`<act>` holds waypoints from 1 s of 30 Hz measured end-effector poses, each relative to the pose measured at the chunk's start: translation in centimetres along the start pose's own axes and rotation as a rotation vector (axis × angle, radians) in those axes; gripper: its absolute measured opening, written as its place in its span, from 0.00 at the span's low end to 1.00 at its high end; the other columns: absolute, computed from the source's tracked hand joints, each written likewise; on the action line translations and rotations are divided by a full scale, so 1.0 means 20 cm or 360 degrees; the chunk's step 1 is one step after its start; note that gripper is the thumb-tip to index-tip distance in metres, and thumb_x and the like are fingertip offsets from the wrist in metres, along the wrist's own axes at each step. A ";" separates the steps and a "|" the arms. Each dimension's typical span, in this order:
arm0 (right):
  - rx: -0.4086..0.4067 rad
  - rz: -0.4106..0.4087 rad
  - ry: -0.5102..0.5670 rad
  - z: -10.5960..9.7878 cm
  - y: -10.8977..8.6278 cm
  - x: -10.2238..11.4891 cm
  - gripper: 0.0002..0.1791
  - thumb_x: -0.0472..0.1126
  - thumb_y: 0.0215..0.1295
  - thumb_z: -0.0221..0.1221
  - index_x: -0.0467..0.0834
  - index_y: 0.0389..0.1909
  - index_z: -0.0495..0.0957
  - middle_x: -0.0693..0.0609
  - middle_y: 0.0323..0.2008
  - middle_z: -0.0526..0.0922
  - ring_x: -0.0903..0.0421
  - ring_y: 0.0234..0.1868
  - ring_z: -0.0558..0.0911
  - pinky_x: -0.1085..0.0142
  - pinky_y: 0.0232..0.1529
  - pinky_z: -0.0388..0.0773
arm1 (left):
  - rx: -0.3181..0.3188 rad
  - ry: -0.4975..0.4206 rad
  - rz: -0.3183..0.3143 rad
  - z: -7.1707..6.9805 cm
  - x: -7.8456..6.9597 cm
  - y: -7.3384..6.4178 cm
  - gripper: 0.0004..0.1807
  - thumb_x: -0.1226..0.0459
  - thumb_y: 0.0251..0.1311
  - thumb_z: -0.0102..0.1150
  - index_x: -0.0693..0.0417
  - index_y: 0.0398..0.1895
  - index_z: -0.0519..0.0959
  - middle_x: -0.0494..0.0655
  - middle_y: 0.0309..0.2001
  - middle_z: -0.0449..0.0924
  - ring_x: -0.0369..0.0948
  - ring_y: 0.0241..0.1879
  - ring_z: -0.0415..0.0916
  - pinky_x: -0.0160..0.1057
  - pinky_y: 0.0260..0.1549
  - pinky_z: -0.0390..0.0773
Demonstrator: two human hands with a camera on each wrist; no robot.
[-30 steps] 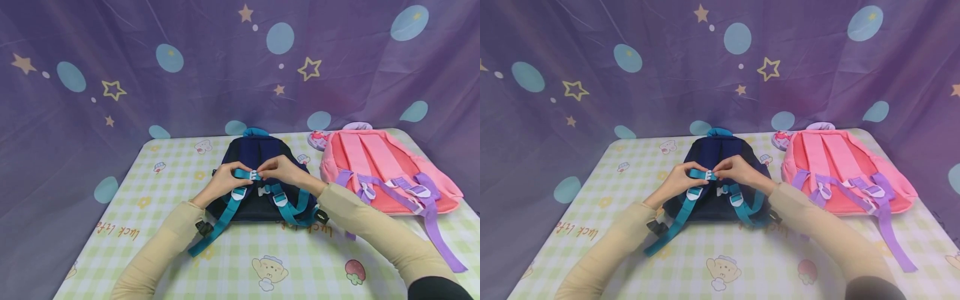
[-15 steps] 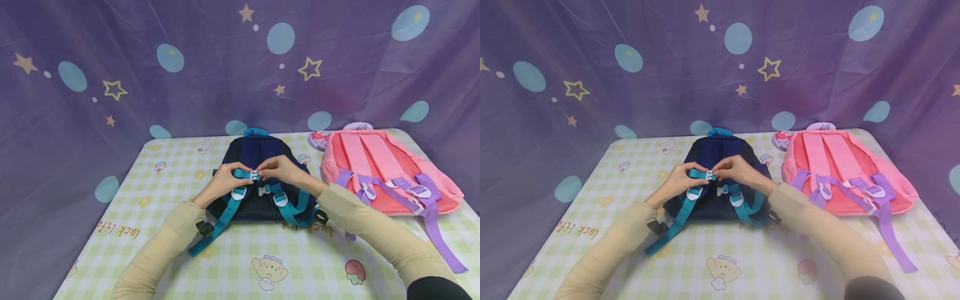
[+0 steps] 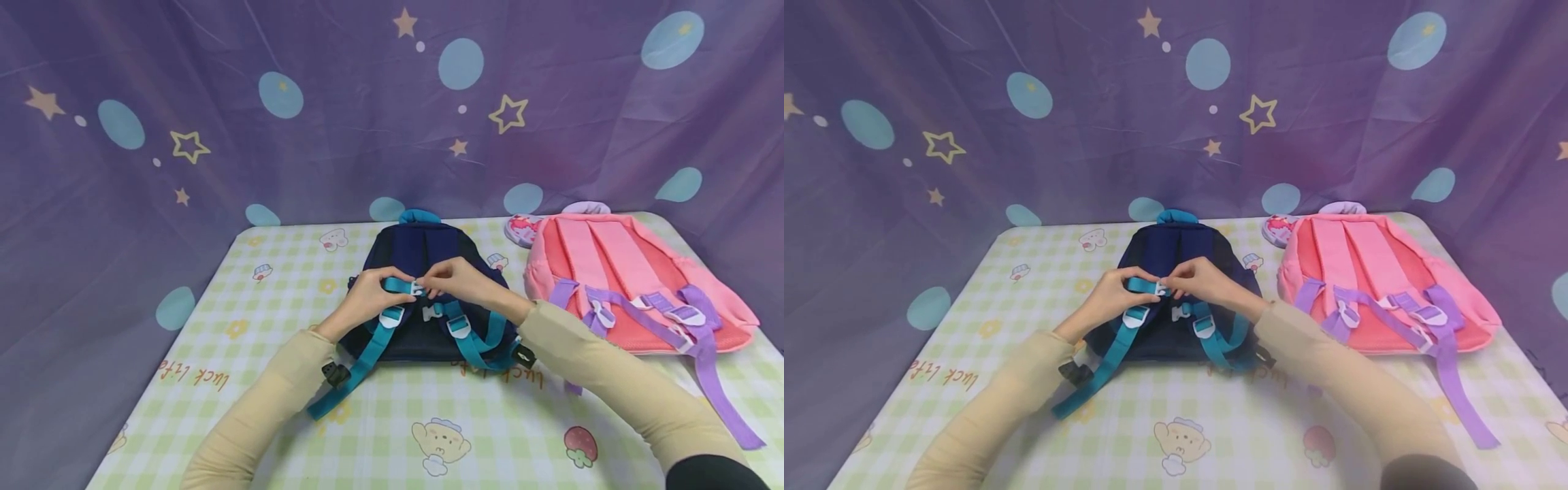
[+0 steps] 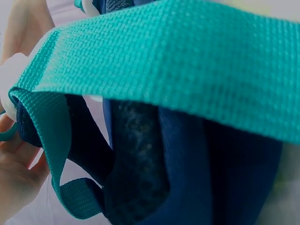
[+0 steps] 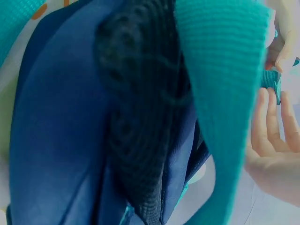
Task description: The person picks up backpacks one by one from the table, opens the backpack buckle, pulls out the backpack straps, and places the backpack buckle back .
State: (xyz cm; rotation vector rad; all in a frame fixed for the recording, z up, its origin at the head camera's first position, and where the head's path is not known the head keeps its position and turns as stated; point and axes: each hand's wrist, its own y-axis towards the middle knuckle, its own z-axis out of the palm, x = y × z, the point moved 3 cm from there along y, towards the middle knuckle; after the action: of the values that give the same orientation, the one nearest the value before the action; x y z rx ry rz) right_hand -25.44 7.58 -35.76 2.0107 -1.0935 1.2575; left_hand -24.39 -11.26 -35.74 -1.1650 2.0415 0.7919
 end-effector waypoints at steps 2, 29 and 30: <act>0.0009 0.0017 -0.0010 0.01 0.01 0.00 0.14 0.39 0.70 0.57 0.32 0.44 0.83 0.47 0.33 0.85 0.50 0.36 0.83 0.54 0.46 0.80 | 0.0001 0.0003 0.0001 0.00 0.00 0.00 0.15 0.65 0.53 0.72 0.60 0.44 0.85 0.51 0.43 0.85 0.41 0.33 0.82 0.36 0.35 0.79; -0.0047 -0.0028 -0.0027 0.04 0.00 0.01 0.11 0.36 0.69 0.57 0.31 0.37 0.82 0.47 0.27 0.84 0.50 0.34 0.83 0.55 0.42 0.79 | -0.0045 0.0021 -0.0039 0.01 0.00 -0.02 0.05 0.69 0.60 0.63 0.60 0.38 0.80 0.52 0.35 0.83 0.40 0.26 0.76 0.36 0.28 0.75; -0.0049 -0.0031 -0.0037 0.04 0.00 0.01 0.10 0.36 0.69 0.57 0.32 0.36 0.83 0.48 0.27 0.84 0.50 0.33 0.83 0.57 0.42 0.79 | -0.0046 0.0020 -0.0052 0.01 0.00 -0.02 0.04 0.69 0.60 0.63 0.60 0.37 0.80 0.52 0.35 0.83 0.41 0.27 0.77 0.36 0.29 0.76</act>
State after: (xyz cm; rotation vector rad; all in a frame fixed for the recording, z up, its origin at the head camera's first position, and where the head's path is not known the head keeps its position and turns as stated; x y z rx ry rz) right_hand -25.03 6.83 -35.89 2.0135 -1.0951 1.2033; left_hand -24.06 -11.24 -35.84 -1.2191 2.0220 0.8027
